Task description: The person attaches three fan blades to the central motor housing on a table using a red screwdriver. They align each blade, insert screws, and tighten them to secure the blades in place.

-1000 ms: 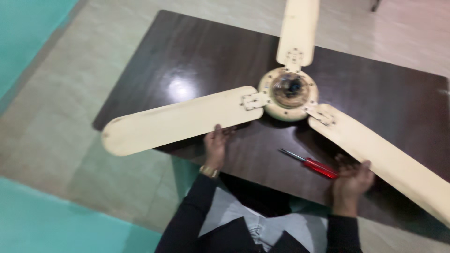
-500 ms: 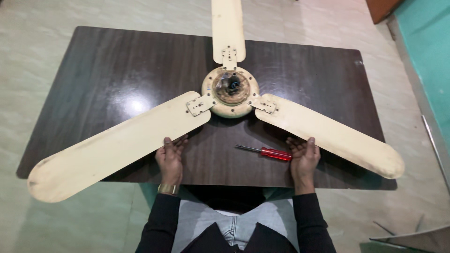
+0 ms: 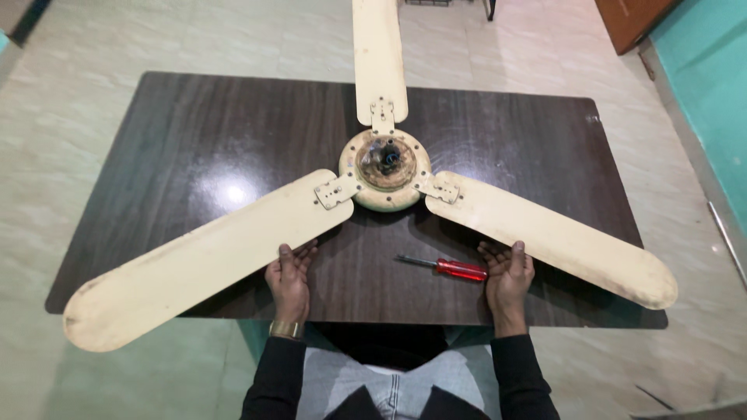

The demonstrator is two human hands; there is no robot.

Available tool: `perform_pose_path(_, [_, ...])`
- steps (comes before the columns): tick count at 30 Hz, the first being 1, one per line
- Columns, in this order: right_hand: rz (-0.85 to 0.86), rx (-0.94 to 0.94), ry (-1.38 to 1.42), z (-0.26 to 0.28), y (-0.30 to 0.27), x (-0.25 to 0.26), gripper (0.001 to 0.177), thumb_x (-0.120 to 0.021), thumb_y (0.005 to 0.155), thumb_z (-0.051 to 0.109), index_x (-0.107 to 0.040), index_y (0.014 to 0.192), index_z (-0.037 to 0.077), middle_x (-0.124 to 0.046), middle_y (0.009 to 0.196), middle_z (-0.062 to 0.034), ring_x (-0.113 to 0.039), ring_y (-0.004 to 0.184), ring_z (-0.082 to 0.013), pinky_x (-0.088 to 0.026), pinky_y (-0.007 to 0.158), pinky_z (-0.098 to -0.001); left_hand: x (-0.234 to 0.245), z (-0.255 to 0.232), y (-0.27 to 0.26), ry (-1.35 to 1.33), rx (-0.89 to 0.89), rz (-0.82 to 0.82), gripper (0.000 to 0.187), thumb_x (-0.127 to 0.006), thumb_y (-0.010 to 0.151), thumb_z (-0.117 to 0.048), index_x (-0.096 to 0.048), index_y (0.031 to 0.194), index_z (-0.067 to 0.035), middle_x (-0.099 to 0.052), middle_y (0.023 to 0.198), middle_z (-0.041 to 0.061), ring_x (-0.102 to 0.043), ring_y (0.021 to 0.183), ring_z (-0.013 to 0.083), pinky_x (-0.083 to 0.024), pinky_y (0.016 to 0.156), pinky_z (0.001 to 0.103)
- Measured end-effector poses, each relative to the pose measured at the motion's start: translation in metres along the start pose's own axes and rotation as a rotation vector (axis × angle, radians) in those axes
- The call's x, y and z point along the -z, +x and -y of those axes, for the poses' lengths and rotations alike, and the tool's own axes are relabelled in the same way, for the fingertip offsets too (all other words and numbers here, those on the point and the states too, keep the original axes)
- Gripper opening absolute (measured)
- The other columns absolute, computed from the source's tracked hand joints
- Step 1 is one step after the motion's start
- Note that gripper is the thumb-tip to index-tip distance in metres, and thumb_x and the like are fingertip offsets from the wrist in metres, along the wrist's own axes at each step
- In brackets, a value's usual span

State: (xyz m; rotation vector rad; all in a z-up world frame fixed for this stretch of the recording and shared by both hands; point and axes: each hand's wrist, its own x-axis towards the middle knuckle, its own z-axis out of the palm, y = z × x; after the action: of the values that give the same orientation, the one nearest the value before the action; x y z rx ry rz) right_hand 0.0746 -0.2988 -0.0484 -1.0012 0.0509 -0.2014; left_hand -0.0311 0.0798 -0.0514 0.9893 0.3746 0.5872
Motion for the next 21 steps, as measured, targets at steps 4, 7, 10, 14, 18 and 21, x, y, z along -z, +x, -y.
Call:
perform_pose_path(4, [-0.012, -0.002, 0.014, -0.005, 0.002, 0.005, 0.041, -0.053, 0.111, 0.035, -0.055, 0.125, -0.004, -0.069, 0.108, -0.0182, -0.071, 0.096, -0.0303, -0.06, 0.091, -0.046, -0.001, -0.002, 0.0, 0.011, 0.0, 0.004, 0.049, -0.049, 0.108, -0.037, -0.059, 0.126, 0.008, -0.071, 0.116, 0.02, -0.072, 0.108, 0.0284, -0.059, 0.096, 0.042])
perform_pose_path(7, [-0.011, 0.002, 0.037, -0.008, 0.003, 0.007, 0.041, -0.055, 0.111, 0.034, -0.056, 0.123, -0.005, -0.068, 0.108, -0.0181, -0.071, 0.096, -0.0308, -0.06, 0.092, -0.0469, -0.003, -0.005, -0.002, 0.014, 0.006, 0.006, 0.051, -0.049, 0.107, -0.038, -0.06, 0.125, 0.009, -0.072, 0.116, 0.02, -0.072, 0.108, 0.0278, -0.059, 0.097, 0.042])
perform_pose_path(10, [-0.004, 0.0, 0.037, -0.008, 0.003, 0.01, 0.041, -0.055, 0.11, 0.034, -0.057, 0.122, -0.005, -0.068, 0.108, -0.0179, -0.071, 0.097, -0.0308, -0.059, 0.092, -0.0469, -0.005, -0.007, -0.002, 0.03, 0.019, -0.003, 0.052, -0.049, 0.106, -0.039, -0.06, 0.125, 0.008, -0.072, 0.115, 0.019, -0.071, 0.108, 0.0267, -0.058, 0.097, 0.042])
perform_pose_path(14, [0.009, 0.016, 0.028, -0.01, 0.004, 0.013, 0.039, -0.055, 0.111, 0.032, -0.057, 0.121, -0.005, -0.068, 0.108, -0.0184, -0.071, 0.098, -0.0314, -0.059, 0.094, -0.0476, -0.003, -0.005, -0.001, 0.049, 0.023, 0.0, 0.054, -0.05, 0.107, -0.041, -0.062, 0.12, 0.01, -0.073, 0.112, 0.02, -0.072, 0.108, 0.0269, -0.058, 0.098, 0.042])
perform_pose_path(18, [-0.05, 0.027, 0.017, -0.012, 0.002, 0.013, 0.03, -0.056, 0.11, 0.029, -0.057, 0.11, -0.001, -0.07, 0.105, -0.0174, -0.073, 0.097, -0.0299, -0.061, 0.092, -0.0466, 0.001, -0.002, 0.0, 0.083, 0.043, -0.005, 0.055, -0.05, 0.106, -0.042, -0.061, 0.117, 0.01, -0.072, 0.111, 0.021, -0.073, 0.109, 0.0268, -0.059, 0.1, 0.042])
perform_pose_path(21, [-0.202, 0.147, -0.233, -0.007, -0.015, 0.011, 0.025, -0.057, 0.11, 0.024, -0.06, 0.106, -0.001, -0.072, 0.101, -0.017, -0.073, 0.091, -0.0268, -0.063, 0.085, -0.0427, 0.003, -0.002, -0.001, 0.074, 0.029, 0.008, 0.056, -0.051, 0.108, -0.042, -0.061, 0.115, 0.012, -0.071, 0.109, 0.022, -0.073, 0.111, 0.0273, -0.059, 0.102, 0.044])
